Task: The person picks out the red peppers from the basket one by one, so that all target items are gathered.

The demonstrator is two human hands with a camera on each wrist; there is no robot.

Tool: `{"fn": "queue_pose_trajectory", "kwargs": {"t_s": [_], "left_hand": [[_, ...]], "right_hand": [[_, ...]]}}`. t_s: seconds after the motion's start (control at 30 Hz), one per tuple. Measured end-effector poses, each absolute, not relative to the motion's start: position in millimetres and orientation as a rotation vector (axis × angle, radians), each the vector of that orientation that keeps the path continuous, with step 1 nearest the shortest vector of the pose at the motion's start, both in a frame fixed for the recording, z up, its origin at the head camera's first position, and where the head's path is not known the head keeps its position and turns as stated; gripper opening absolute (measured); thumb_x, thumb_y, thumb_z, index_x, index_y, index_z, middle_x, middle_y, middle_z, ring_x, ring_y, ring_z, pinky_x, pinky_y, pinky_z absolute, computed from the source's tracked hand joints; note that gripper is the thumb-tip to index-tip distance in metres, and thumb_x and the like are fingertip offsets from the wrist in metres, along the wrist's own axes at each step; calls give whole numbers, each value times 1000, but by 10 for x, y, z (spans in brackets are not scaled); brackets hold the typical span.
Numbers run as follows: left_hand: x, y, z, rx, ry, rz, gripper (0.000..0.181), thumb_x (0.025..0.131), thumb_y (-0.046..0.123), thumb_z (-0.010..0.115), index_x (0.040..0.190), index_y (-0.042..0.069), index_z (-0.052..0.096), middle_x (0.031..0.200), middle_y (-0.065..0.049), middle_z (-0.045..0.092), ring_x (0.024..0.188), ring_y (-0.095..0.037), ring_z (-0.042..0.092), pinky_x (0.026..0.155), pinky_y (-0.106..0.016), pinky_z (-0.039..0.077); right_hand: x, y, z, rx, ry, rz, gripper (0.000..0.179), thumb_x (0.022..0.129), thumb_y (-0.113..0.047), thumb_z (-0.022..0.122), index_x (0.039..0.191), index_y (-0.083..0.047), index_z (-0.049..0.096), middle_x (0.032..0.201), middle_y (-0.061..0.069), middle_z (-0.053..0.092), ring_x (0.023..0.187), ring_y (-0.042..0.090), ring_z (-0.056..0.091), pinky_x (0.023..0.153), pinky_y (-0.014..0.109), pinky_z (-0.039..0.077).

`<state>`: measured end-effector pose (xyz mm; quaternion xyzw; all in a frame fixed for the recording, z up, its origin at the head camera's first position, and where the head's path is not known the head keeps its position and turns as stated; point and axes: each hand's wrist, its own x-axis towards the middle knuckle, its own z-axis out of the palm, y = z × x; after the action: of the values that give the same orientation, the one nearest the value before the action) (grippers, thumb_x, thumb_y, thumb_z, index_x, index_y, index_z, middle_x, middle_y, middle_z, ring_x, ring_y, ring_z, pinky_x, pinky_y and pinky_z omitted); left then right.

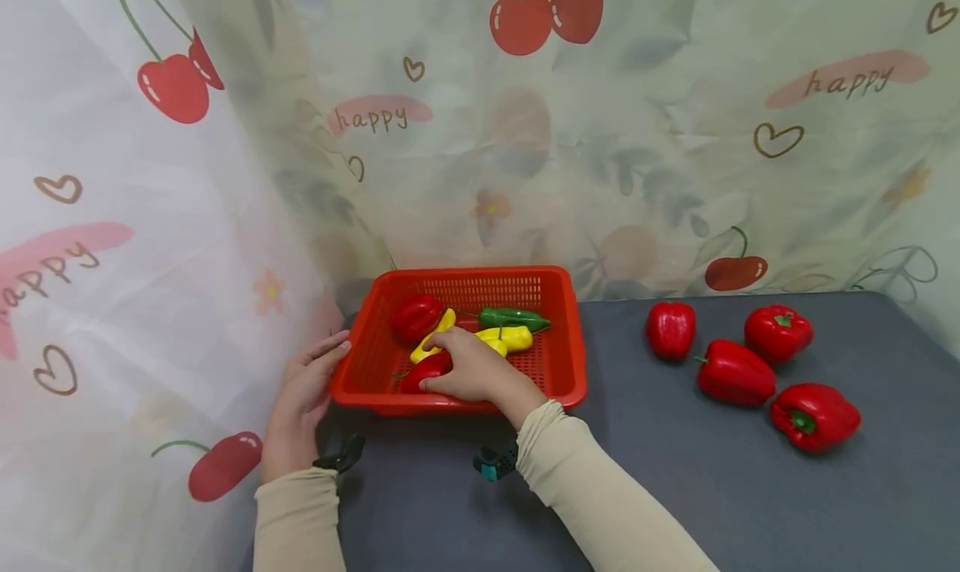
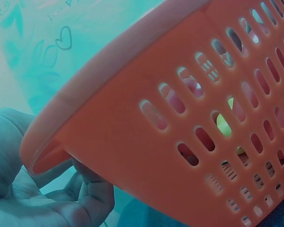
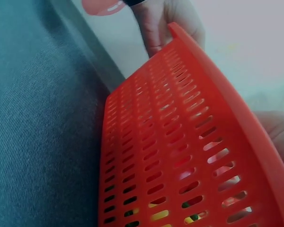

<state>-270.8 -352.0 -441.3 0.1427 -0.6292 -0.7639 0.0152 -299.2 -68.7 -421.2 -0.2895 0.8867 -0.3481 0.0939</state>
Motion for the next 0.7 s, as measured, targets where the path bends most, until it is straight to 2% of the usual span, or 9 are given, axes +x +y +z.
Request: {"fn": "queue_pose_trajectory", "kwargs": {"t_s": [0.37, 0.53, 0.7], "left_hand": [[-2684, -3517, -4342, 475, -2016, -2361, 58, 104, 26, 70, 158, 11, 52, 109, 14, 74, 102, -9, 71, 90, -23, 62], [-2676, -3522, -4349, 486, -2016, -2353, 59, 103, 27, 71, 157, 11, 53, 109, 14, 75, 102, -9, 71, 90, -23, 62], [-2684, -3509, -4372, 480, -1990, -2354, 52, 103, 24, 71, 152, 11, 59, 106, 13, 77, 99, -9, 73, 89, -24, 62]], "right_hand": [[-3019, -683, -4207, -831, 2597, -1053, 60, 89, -34, 86, 141, -13, 64, 145, 8, 60, 132, 24, 55, 116, 45, 49], [-3031, -696, -4217, -819, 2600, -1013, 58, 90, -33, 85, 140, -12, 65, 143, 8, 61, 129, 24, 56, 116, 44, 49], [-3027, -689, -4224, -799, 2587, -1022, 53, 92, -32, 84, 138, -12, 67, 139, 7, 63, 123, 23, 57, 115, 44, 49]]}}
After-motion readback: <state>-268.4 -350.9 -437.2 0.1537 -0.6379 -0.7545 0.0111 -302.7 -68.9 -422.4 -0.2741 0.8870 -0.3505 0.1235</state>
